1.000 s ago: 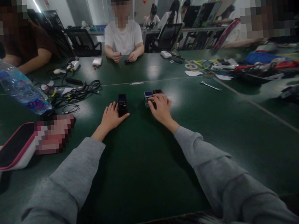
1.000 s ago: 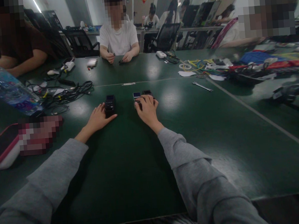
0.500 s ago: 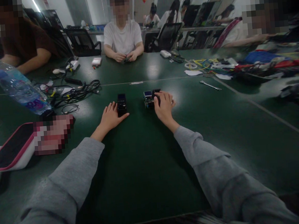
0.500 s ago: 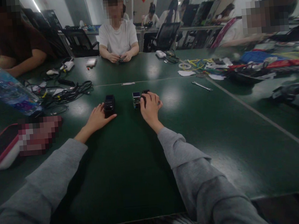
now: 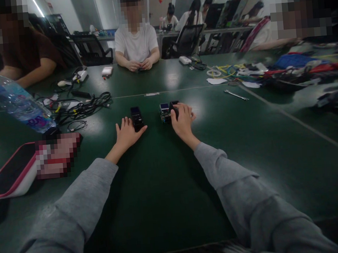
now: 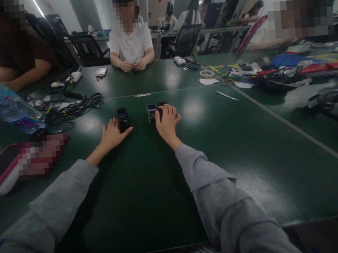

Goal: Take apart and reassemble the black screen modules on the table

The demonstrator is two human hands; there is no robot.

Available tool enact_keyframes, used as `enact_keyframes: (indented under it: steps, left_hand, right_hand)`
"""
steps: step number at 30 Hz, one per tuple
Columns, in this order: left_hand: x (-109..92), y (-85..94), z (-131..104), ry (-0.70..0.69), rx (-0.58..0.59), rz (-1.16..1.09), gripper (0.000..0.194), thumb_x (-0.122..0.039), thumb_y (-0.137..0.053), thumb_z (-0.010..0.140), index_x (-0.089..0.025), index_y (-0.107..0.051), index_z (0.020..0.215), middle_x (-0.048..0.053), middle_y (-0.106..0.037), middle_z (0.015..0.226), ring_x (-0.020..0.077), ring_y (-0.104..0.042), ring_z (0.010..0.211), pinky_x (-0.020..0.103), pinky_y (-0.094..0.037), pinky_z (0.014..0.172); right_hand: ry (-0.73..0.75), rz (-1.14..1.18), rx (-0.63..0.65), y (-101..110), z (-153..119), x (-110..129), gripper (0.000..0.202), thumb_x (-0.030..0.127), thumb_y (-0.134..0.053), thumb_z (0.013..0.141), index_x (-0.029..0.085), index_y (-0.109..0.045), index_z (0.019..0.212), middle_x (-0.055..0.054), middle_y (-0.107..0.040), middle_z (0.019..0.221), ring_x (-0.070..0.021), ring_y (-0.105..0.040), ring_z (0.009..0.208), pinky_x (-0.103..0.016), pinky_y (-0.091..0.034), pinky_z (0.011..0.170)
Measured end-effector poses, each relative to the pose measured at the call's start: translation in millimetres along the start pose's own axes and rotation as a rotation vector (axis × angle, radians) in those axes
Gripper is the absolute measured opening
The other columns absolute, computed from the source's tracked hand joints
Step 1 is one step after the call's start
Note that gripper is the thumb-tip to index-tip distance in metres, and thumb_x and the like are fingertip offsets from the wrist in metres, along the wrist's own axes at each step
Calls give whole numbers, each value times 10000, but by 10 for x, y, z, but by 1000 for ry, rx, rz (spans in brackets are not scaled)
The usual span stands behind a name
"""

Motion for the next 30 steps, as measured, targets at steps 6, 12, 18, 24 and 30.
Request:
enact_keyframes:
  steps: [6,12,18,24,30]
  left_hand:
    - [-183,-8,79,72,-54,46,929,-742,-321,863,-18,-405,1439,277,-335,1540,437,-260,1454,647,-190,1155]
    - [-315,-69,135,38,-29,11,929,-737,-338,858,-34,-371,1463,257,-327,1552,387,-239,1477,623,-181,1173]
    - [-301,-102,137,33,-11,-31,1000,-802,-320,829,-60,-316,1499,240,-284,1576,384,-188,1494,635,-138,1180]
    - [-286,-61,177,52,0,-158,1076,-823,-366,807,-118,-79,1567,191,-241,1603,359,-268,1475,620,-130,1193]
    - [-422,21,118,-71,-107,-93,975,-688,-364,906,-80,24,1562,213,-389,1533,331,-327,1454,575,-97,1209]
  right_hand:
    - [7,15,-12,-2,4,5,305,363,-355,990,229,-553,1180,-97,-553,1306,-269,-421,1253,-506,-295,991]
    - [14,-18,0,6,-8,27,325,360,-320,997,221,-540,1191,-117,-546,1307,-277,-419,1249,-507,-303,991]
    - [13,-9,-2,3,-5,15,319,360,-312,1003,226,-533,1188,-111,-549,1299,-275,-422,1249,-507,-304,989]
    - [6,23,-5,-24,2,-19,319,383,-322,999,231,-535,1182,-101,-554,1295,-269,-424,1249,-509,-295,998]
    - [0,9,9,-22,-1,-9,328,380,-314,998,231,-537,1187,-110,-551,1301,-274,-422,1253,-509,-290,1002]
Point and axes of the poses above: each hand's wrist, its own z-axis towards the middle knuckle, its own y-axis out of the back of the hand, x = y × z, the point moved 8 cm from there along z, towards the middle knuckle
